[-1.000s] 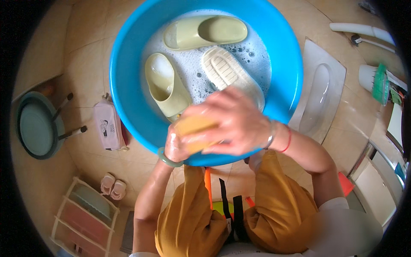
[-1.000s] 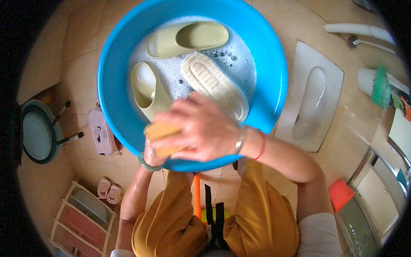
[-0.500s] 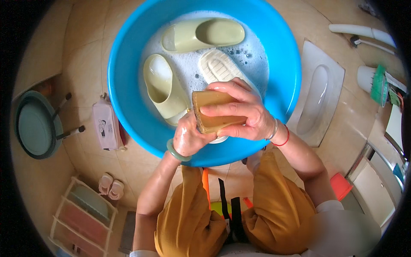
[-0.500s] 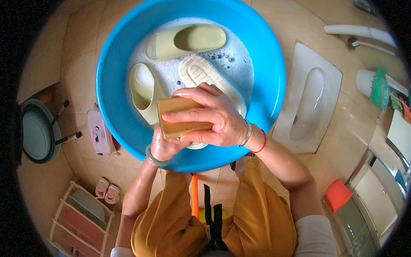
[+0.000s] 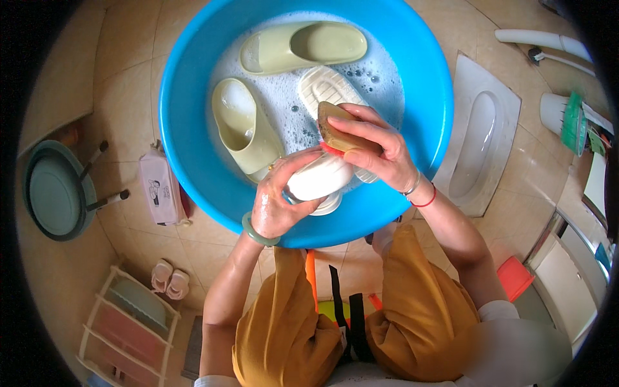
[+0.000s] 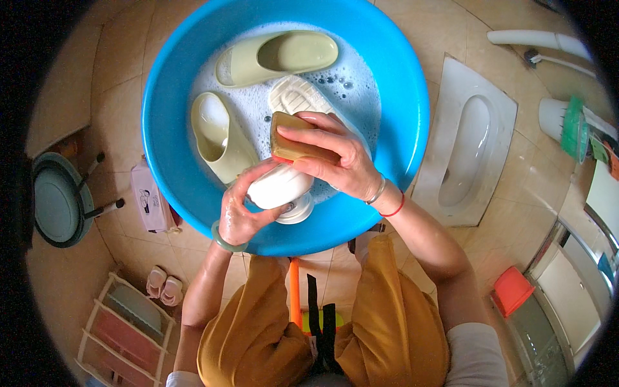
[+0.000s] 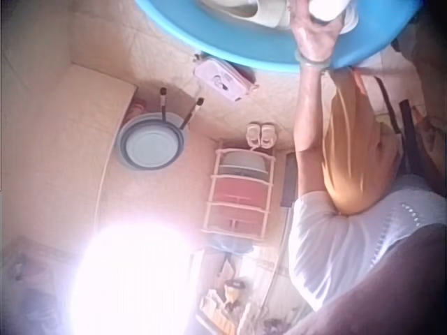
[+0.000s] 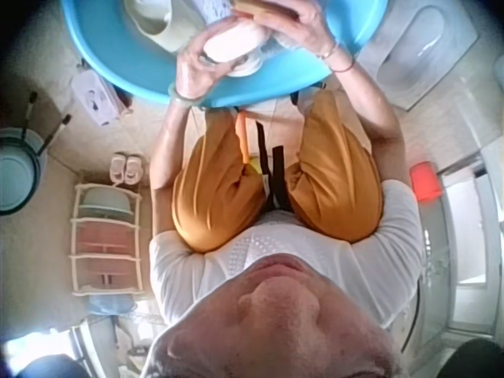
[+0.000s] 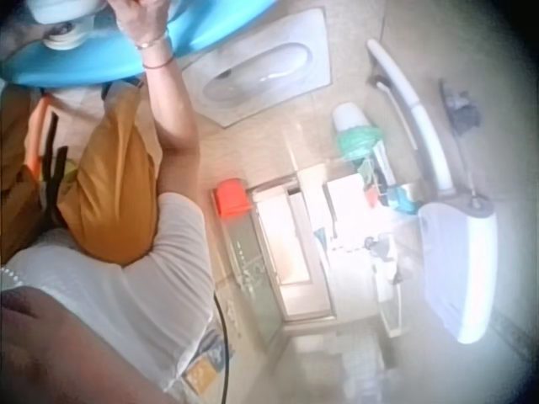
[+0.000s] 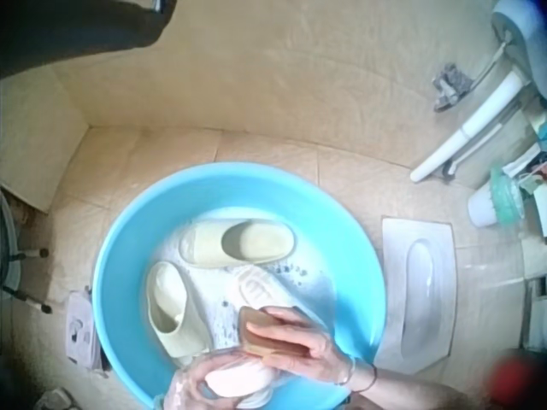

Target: The person sits on a small stool and washes a pair of white slippers in a blue basin filled with soapy water. Using a sponge, they scrub the soles, sides, and tops of the slippers, repeatedly dipping them into the water to rinse and clean them.

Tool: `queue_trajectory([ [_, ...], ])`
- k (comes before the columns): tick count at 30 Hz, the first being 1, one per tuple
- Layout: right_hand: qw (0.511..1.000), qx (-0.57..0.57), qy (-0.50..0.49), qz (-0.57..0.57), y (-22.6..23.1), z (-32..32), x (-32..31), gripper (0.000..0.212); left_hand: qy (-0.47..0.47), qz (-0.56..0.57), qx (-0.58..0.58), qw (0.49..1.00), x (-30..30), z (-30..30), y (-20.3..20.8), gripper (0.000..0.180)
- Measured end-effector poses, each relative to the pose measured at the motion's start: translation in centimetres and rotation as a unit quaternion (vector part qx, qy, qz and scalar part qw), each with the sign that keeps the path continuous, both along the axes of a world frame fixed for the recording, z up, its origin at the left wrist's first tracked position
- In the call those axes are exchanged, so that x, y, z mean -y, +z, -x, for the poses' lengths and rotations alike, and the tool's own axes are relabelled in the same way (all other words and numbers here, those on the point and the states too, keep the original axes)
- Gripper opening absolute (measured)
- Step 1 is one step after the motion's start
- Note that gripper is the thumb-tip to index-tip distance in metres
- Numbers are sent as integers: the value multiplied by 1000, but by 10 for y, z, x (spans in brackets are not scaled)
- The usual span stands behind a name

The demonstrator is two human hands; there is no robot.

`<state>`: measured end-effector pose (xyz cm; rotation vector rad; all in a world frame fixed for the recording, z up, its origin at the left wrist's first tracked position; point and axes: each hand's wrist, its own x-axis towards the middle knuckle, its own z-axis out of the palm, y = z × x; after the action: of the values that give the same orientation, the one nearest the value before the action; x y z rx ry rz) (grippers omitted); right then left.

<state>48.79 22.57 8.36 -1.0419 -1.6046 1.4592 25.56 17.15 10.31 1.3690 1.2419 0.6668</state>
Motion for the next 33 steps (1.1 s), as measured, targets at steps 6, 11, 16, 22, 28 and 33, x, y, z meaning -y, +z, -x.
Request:
queue_trajectory([
  [6, 998, 22, 4, -65, 15, 21, 2, 43, -25, -128, -256, 958, -1, -10, 29, 80],
  [11, 964, 103, 105, -220, 48, 47, 3, 46, 21, -65, -174, 982, 10, 15, 16, 63],
  [16, 997, -47, -7, 54, 2, 56, 19, 42, 91, -6, -149, 985, 7, 21, 22, 60],
  [22, 976, -13, 1, 216, -38, 52, 42, 42, 137, -50, -116, 982, 32, 44, 38, 71],
  [28, 970, 7, -162, 180, -13, 26, 8, 44, 255, -112, 3, 960, 32, 61, 46, 94],
  [33, 922, 36, -329, 201, -52, -1, -11, 48, 379, 21, 147, 913, 32, 47, 25, 99],
])
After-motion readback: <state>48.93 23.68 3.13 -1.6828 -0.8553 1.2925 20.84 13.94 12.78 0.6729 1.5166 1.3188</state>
